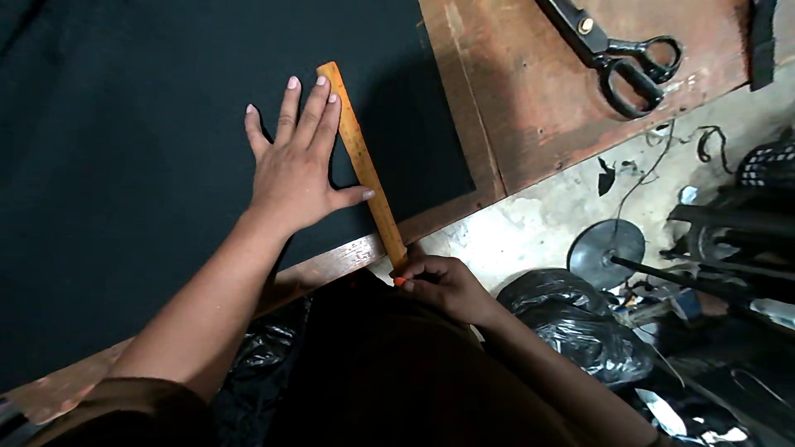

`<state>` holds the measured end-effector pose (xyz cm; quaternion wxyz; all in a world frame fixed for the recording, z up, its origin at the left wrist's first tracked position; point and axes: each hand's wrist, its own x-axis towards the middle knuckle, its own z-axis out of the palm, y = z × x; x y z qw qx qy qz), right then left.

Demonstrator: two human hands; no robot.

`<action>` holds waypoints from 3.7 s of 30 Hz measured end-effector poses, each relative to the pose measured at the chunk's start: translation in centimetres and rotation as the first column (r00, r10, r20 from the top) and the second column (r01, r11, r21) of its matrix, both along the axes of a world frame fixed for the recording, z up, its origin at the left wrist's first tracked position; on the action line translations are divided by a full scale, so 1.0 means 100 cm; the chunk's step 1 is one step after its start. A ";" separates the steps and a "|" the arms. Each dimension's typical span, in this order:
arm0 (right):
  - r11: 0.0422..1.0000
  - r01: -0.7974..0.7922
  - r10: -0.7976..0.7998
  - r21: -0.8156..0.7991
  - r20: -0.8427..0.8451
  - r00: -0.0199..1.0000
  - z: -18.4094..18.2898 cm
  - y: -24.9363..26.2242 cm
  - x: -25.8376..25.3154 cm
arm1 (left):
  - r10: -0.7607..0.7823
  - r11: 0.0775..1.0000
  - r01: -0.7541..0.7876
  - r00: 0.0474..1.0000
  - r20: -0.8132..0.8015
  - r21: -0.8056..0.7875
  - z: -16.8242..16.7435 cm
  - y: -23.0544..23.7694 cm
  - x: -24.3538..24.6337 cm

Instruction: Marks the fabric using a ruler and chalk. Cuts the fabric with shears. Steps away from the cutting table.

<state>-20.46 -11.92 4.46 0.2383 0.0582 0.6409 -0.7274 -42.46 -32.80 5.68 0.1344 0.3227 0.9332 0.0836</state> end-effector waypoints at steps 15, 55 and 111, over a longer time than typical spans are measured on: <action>0.944 0.015 0.148 0.330 -0.464 0.873 0.046 -0.055 -0.048 | 0.012 0.875 -0.059 0.995 0.100 0.481 0.075 -0.041 -0.027; 0.065 0.601 0.130 0.797 -0.604 0.786 0.006 -0.073 -0.233 | -0.081 0.951 0.081 0.997 -0.011 0.300 0.012 -0.036 -0.099; 0.996 0.086 -0.085 -0.009 0.023 0.996 0.004 -0.006 0.018 | 0.031 0.989 -0.030 1.000 0.000 0.146 0.006 -0.006 -0.001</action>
